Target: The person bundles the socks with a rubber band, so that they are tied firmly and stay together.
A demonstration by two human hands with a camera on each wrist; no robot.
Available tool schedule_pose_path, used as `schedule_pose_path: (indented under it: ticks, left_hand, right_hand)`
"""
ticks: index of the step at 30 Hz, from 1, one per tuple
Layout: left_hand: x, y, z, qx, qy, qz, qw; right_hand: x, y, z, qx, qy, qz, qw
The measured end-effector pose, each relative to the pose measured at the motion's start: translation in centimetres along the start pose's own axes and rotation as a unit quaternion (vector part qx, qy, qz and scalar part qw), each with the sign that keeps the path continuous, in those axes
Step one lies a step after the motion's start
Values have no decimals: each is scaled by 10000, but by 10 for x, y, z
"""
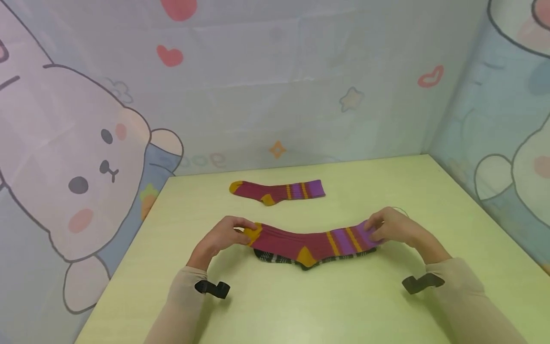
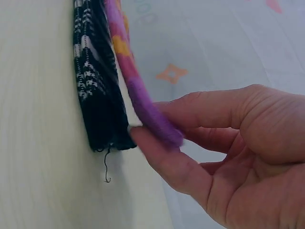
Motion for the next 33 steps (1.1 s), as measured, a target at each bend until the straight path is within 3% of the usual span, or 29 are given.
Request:
schedule_pose_path:
  ticks: [10, 17, 24, 29, 33]
  left_hand:
    - [-2, -4, 1, -325, -255, 20, 9991]
    - [-3, -7, -3, -546, -201, 75, 9983]
    - [1, -7, -7, -376, 198, 48, 9991]
    - [0, -3, -4, -75, 304, -76, 9995]
    - [2, -3, -3, -33, 392, -18, 9992]
  right_hand:
    - [-1, -4, -5, 65, 412, 117, 9991]
    - [-6, -5, -7, 180, 247, -65, 9995]
    - [-10, -4, -9, 255, 67, -201, 9994]
    - [-12, -4, -10, 271, -21, -260, 9993]
    - [-14, -5, -10, 247, -29, -304, 9992]
Point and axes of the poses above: each hand's wrist, its own y-axis away from the middle knuckle, its own z-axis out of the back of the hand, x = y × z, the point moved 7 cm from there along -y, towards the middle knuckle, and after that the axes turned 15 degrees about -y, right-handed, at the moved point
